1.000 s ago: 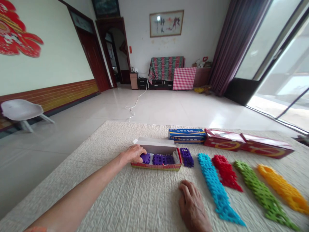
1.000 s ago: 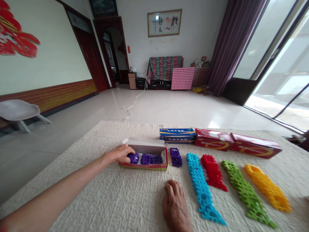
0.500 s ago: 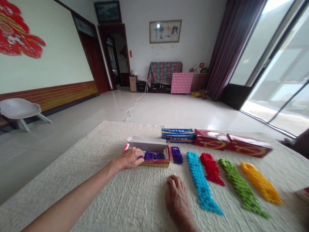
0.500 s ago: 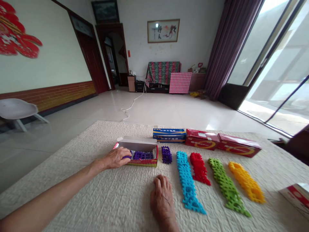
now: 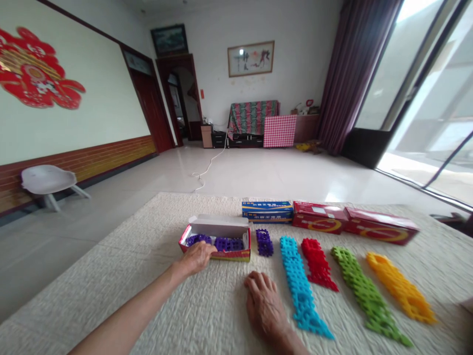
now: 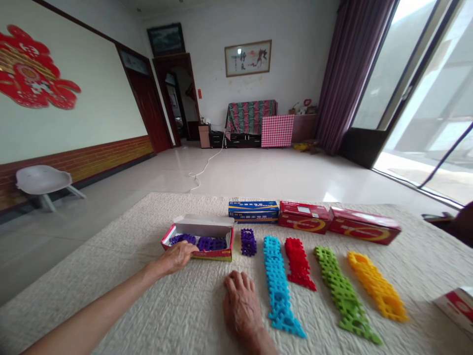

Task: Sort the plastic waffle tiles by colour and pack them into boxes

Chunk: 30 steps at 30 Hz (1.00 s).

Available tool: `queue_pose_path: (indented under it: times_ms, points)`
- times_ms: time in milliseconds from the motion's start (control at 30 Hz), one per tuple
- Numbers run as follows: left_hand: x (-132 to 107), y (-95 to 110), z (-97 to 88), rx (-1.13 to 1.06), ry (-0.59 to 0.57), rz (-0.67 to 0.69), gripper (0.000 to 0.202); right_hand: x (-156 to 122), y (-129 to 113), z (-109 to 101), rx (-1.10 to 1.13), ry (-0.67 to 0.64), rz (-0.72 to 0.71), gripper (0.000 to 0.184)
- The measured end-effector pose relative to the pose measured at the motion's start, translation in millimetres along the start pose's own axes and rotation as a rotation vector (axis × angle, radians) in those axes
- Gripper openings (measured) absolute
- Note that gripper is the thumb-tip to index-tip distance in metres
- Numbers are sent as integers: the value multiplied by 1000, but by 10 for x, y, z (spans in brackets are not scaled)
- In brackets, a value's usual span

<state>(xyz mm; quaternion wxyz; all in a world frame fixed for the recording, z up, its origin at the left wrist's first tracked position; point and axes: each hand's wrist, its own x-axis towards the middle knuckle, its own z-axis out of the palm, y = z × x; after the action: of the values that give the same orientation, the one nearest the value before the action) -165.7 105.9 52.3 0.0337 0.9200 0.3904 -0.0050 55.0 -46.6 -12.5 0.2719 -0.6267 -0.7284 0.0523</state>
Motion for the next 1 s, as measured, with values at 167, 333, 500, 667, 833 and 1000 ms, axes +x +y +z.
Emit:
queue_pose_path:
  times_ms: [167, 333, 500, 667, 833, 1000]
  points:
    - [34, -40, 36, 5, 5, 9, 35, 46, 20, -52, 28, -27, -10, 33]
    - [-36, -90, 6, 10, -29, 14, 33, 43, 61, -36, 45, -34, -62, 40]
    - [-52, 17, -249, 0, -43, 40, 38, 61, 79, -64, 105, -24, -67, 38]
    - [387, 418, -553, -90, 151, 244, 42, 69, 160, -61, 148, 8, -89, 40]
    - [955, 695, -494, -26, 120, 452, 29, -114, 406, 89, 80, -54, -221, 50]
    - [1270, 1021, -266, 64, 50, 481, 17, -390, 610, 347, -93, -17, -252, 60]
